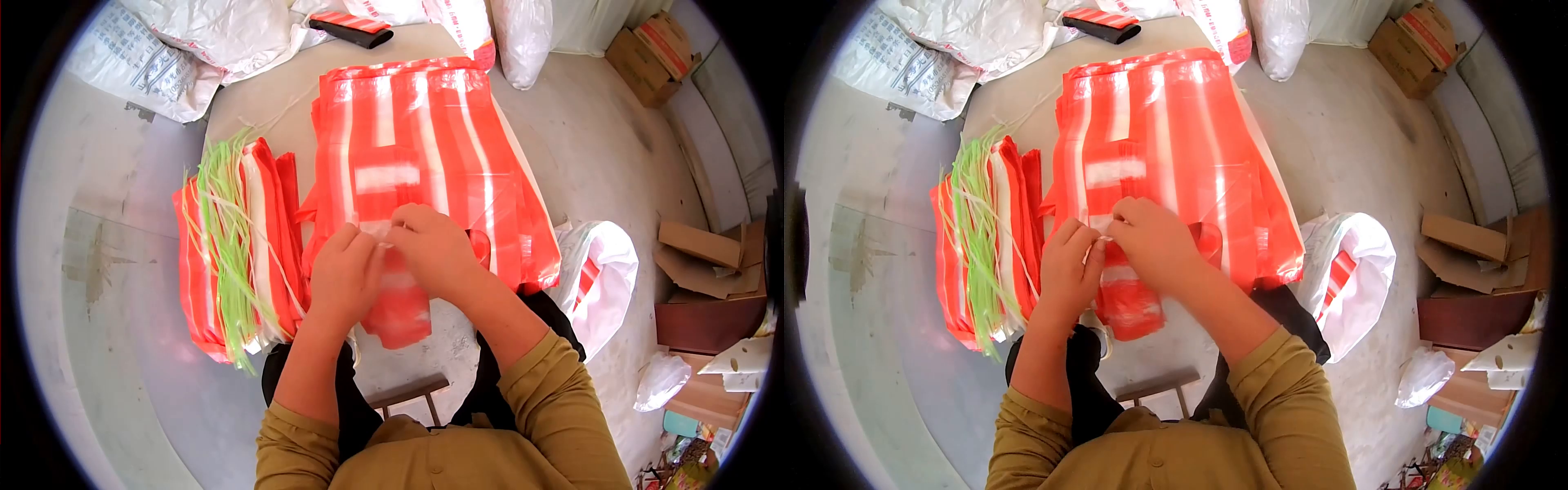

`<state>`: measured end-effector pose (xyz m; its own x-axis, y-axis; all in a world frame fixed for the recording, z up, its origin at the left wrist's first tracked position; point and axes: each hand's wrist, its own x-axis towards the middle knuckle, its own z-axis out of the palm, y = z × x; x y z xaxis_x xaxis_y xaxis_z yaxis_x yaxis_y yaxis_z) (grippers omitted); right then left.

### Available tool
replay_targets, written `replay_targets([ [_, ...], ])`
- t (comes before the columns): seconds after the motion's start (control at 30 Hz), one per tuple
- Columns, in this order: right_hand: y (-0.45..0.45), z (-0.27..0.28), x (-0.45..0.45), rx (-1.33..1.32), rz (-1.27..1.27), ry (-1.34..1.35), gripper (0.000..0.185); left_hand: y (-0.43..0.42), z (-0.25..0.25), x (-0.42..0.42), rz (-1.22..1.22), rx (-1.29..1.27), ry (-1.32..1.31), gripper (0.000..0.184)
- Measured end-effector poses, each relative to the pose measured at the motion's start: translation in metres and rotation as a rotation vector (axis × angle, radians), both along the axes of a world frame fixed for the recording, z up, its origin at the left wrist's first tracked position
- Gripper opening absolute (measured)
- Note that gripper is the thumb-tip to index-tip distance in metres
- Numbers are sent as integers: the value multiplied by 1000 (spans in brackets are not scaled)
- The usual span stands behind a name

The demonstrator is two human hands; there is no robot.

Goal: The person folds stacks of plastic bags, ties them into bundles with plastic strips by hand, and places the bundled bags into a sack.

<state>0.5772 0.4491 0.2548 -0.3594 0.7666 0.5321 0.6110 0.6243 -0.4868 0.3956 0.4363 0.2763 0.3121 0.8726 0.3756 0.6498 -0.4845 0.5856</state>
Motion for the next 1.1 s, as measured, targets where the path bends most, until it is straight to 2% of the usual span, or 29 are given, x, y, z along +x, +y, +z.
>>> replay_targets([
  [0.13, 4, -4, 1, -239, 107, 217, 15, 3, -4, -4, 9, -84, -142, 5],
  [0.23, 1, 9, 3, -315, 79, 89, 12, 7, -8, -7, -3, -174, -225, 7],
  [0.37, -1, 2, 0, -282, 13, -26, 11, 12, -25, -13, -19, -343, -361, 10],
  [0.53, -10, -2, 7, -114, -45, 86, 13, 12, -25, -17, -20, -345, -218, 12],
  [0.63, -20, -12, 25, -168, -113, -16, 15, 8, -20, -21, 75, -376, -195, 11],
  [0.73, -25, -22, 43, -421, -236, -75, 17, 5, -14, -28, 125, -329, -116, 11],
  [0.83, -27, -19, 53, -442, -133, -23, 20, 4, -13, -28, 166, -275, -85, 9],
  [0.87, -26, -17, 53, -502, -91, 92, 21, 4, -13, -27, 186, -262, -85, 9],
  [0.97, -22, -9, 46, -626, -17, 373, 25, 9, -10, -20, 281, -51, -254, 11],
  [1.07, -14, -6, 36, -645, -62, 452, 27, 22, -19, -25, 294, -54, -487, 10],
  [1.1, -10, -5, 33, -642, -90, 438, 27, 27, -24, -27, 253, -220, -643, 10],
])
